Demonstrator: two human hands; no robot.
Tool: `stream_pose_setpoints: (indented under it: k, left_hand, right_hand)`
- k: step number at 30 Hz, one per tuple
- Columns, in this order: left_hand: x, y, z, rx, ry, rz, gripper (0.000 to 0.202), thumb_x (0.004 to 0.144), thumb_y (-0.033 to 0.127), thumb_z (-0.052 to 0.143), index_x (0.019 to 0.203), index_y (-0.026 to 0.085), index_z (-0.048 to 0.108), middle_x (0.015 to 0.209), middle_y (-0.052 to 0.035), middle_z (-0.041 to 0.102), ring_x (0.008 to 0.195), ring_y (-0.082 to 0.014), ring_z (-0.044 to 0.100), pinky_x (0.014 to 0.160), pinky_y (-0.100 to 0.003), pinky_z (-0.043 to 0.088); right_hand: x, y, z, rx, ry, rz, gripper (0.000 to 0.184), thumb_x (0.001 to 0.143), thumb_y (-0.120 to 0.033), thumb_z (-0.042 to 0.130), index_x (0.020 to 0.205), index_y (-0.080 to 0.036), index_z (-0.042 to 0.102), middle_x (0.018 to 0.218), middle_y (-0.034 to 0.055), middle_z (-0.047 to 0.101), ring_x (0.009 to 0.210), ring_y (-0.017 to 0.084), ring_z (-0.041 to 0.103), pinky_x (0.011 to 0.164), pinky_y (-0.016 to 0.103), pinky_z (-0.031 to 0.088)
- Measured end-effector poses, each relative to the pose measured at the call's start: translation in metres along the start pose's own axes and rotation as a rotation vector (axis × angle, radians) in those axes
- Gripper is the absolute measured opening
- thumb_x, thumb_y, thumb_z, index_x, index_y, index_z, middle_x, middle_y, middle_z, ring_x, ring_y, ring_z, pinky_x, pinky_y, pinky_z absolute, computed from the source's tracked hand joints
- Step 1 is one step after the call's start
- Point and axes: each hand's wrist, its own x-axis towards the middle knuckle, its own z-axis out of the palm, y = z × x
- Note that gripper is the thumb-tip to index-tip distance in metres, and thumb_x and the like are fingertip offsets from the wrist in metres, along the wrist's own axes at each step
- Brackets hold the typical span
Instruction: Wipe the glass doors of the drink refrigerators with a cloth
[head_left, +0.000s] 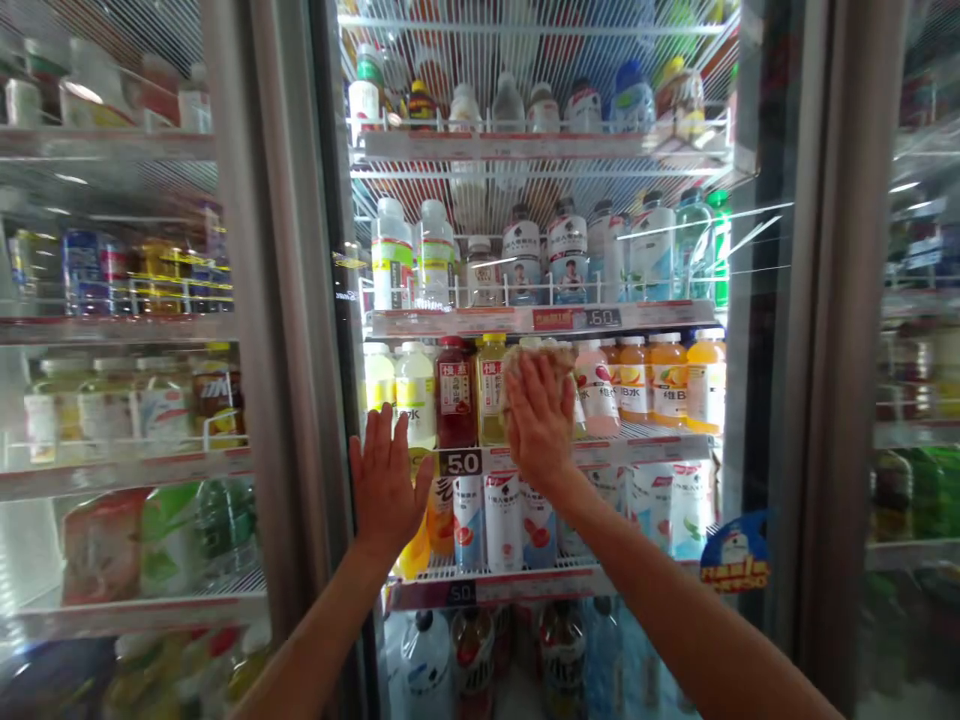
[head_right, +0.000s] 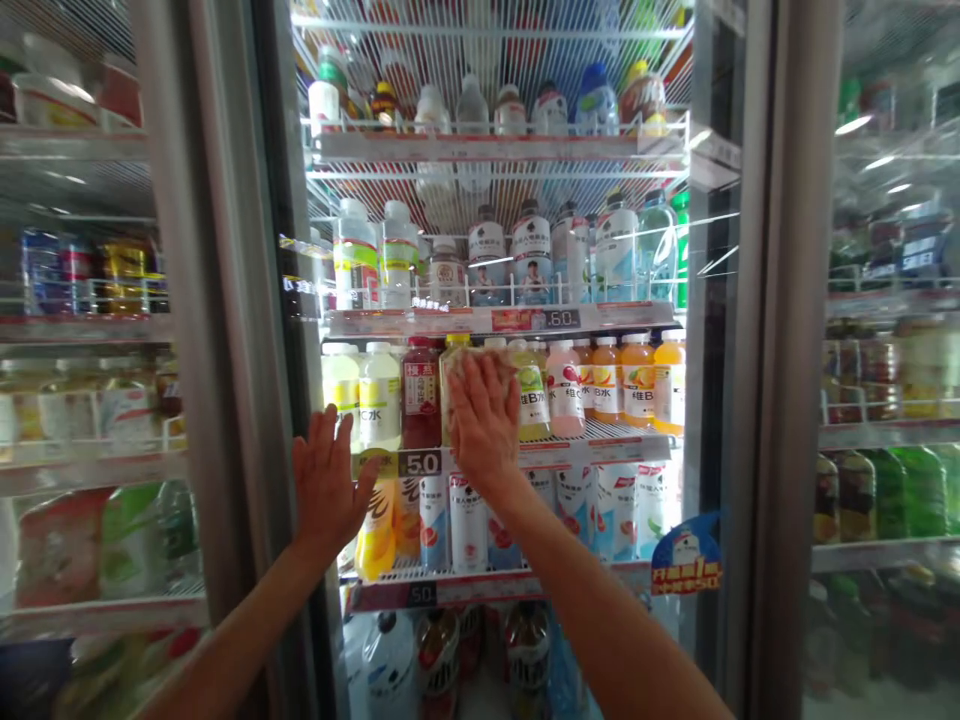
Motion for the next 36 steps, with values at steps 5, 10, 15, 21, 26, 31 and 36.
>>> stream_pose_setpoints:
  k: [5,10,15,21,26,31,36]
  left_hand:
    - [-0.001,-0.004,-0.005,-0.038,0.026,0.002,0.063,0.09,0.028,0.042,0.145,0.019,0.015,0.149,-0.0151,0.027,0.141,-0.0222,0.016,0.114,-0.045,0.017]
    - [-0.002,-0.013,-0.017,-0.063,0.028,-0.011,0.063,0.09,0.026,0.042,0.145,0.021,0.013,0.151,-0.0136,0.024,0.14,-0.0231,0.019,0.113,-0.046,0.021]
    - [-0.003,-0.017,-0.024,-0.046,0.024,0.014,0.063,0.09,0.026,0.042,0.145,0.021,0.013,0.151,-0.0132,0.025,0.14,-0.0241,0.022,0.112,-0.047,0.024]
    - [0.007,-0.015,-0.023,-0.05,0.04,0.033,0.065,0.089,0.026,0.043,0.146,0.021,0.012,0.151,-0.0135,0.023,0.14,-0.0245,0.02,0.113,-0.047,0.023]
    - [0.022,-0.003,-0.016,-0.075,0.046,0.047,0.065,0.088,0.028,0.043,0.146,0.02,0.012,0.151,-0.0143,0.023,0.14,-0.0255,0.019,0.112,-0.048,0.021]
    - [0.038,0.006,-0.006,-0.07,0.062,0.059,0.064,0.089,0.029,0.043,0.145,0.019,0.015,0.149,-0.0152,0.027,0.14,-0.024,0.019,0.113,-0.046,0.017]
    - [0.063,0.012,0.003,-0.061,0.064,0.028,0.063,0.088,0.034,0.042,0.145,0.019,0.018,0.15,-0.0144,0.025,0.141,-0.0261,0.018,0.114,-0.048,0.014]
  right_hand:
    - [0.004,-0.034,0.012,0.056,-0.163,-0.409,0.05,0.089,-0.023,0.042,0.139,-0.026,0.035,0.146,-0.001,0.038,0.141,0.017,0.016,0.119,0.044,0.003]
    - [0.05,-0.023,0.018,0.015,0.023,-0.056,0.057,0.088,-0.021,0.042,0.143,-0.022,0.027,0.148,0.0058,0.034,0.141,0.022,0.016,0.117,0.051,0.006]
    - [0.054,-0.062,0.034,0.037,-0.1,-0.363,0.053,0.087,-0.021,0.043,0.139,-0.022,0.036,0.148,0.0021,0.034,0.141,0.021,0.017,0.118,0.049,0.006]
    - [0.062,-0.039,0.026,-0.019,-0.072,-0.181,0.056,0.088,-0.023,0.041,0.143,-0.024,0.029,0.149,0.0026,0.032,0.141,0.022,0.017,0.117,0.05,0.008]
    - [0.04,0.027,-0.008,-0.086,0.027,-0.069,0.065,0.09,-0.02,0.038,0.147,-0.029,0.01,0.147,0.0044,0.035,0.139,0.021,0.023,0.115,0.05,0.011]
    - [0.018,0.122,-0.042,-0.212,0.173,0.173,0.055,0.091,-0.022,0.035,0.144,-0.026,0.025,0.146,0.0095,0.037,0.136,0.026,0.03,0.107,0.057,0.023]
    - [0.012,0.139,-0.048,-0.197,0.281,0.309,0.055,0.09,-0.023,0.033,0.144,-0.02,0.027,0.148,0.0114,0.033,0.138,0.028,0.026,0.106,0.056,0.025]
